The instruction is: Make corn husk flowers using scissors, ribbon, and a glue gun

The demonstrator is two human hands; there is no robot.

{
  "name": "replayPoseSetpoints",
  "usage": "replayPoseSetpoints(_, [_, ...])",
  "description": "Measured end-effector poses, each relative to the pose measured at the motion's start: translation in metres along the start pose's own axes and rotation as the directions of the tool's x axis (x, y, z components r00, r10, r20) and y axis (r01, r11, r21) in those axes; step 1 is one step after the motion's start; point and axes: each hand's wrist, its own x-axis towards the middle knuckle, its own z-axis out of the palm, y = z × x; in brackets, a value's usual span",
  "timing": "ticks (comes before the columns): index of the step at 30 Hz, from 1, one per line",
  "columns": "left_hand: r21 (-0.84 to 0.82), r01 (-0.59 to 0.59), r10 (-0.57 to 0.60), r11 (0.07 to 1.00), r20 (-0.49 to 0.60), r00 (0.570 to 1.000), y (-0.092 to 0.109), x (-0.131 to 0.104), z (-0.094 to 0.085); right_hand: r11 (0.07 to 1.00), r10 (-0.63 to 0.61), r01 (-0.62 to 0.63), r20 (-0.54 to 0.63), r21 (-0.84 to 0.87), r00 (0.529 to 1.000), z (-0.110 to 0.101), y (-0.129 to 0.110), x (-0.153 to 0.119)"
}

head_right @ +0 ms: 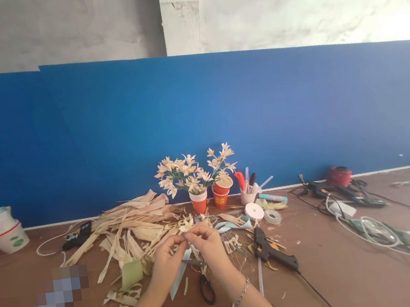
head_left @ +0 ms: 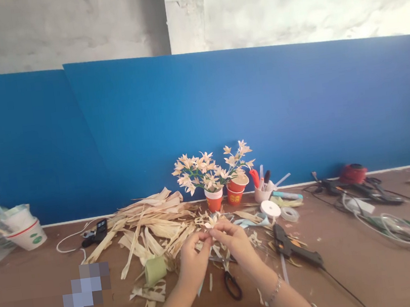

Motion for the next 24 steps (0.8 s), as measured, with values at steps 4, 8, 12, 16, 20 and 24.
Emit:
replayPoseSetpoints(4, [-0.057,0.050,-0.050,0.997,0.010,0.999,0.000,0.000,0.002,0.999,-0.033,0.033,-0.030,-0.024,0.999,-0.002,0.004,0.002])
replayPoseSetpoints(8, [-0.093,0.094,-0.095,0.991,0.000,0.996,0.000,-0.001,0.005,0.998,-0.037,0.040,-0.063,0.039,0.997,0.001,0.014,0.002])
replayPoseSetpoints(12, [-0.052,0.062,-0.065,0.997,-0.054,0.996,-0.001,-0.003,0.005,0.996,-0.037,0.044,-0.078,0.080,0.996,0.006,0.022,-0.001])
replayPoseSetpoints(16, [0.017,0.043,-0.041,0.999,-0.092,0.995,-0.003,-0.004,0.006,0.996,-0.010,0.020,-0.124,0.084,0.992,0.010,0.023,-0.003])
replayPoseSetpoints(20, [0.015,0.040,-0.039,0.999,-0.086,0.996,-0.005,-0.004,0.006,0.997,-0.014,0.024,-0.146,0.070,0.989,0.010,0.022,-0.004])
replayPoseSetpoints(24, [0.045,0.036,-0.032,0.998,-0.084,0.996,-0.004,-0.004,0.007,0.998,-0.027,0.035,-0.145,0.058,0.989,0.011,0.021,-0.004])
